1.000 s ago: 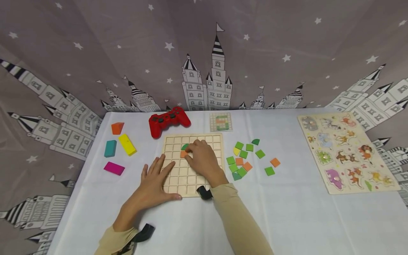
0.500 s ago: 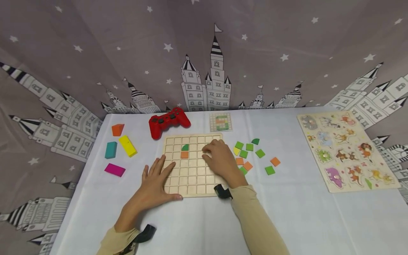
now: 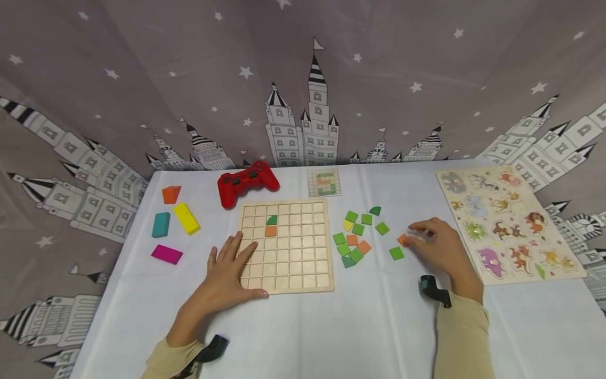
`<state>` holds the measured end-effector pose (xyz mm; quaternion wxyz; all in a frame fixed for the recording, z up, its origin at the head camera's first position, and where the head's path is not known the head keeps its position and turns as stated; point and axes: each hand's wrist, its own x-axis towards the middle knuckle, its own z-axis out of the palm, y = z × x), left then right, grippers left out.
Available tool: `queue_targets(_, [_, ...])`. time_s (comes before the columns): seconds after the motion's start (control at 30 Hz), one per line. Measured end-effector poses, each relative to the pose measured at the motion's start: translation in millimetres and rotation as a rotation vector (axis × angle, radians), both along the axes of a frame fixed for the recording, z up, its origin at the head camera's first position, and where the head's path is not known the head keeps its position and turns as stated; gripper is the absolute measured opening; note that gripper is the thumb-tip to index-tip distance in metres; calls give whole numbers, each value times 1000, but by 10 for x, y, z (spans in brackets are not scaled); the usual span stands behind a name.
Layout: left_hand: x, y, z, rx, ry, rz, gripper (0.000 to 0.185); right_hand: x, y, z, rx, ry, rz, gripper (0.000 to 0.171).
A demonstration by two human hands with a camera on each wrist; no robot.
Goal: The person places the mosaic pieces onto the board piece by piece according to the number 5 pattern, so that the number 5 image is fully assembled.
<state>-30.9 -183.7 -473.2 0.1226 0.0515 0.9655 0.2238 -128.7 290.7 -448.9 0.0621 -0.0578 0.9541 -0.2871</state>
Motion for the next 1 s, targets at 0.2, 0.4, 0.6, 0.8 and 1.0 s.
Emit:
queue_targets(0.2, [6,-3,-9,1,-3,0,118,13,166,-89,8,-111,5,52])
queue_targets(0.4, [4,-1,-8,8,4,1,118,-9,105,-140,26,-72,24,40])
queue_targets(0.6, [0,2,-14,10,12,-1,119,-9,55,-152,32,-44,14,39])
queue_targets(0.8, [-2,10,-16,12,9,-2,119,-11,-62,-144,48,12,19,38])
queue_targets(1.0, [4,3,-17,12,7,3,118,-78,-443,-79,32,35,86,39])
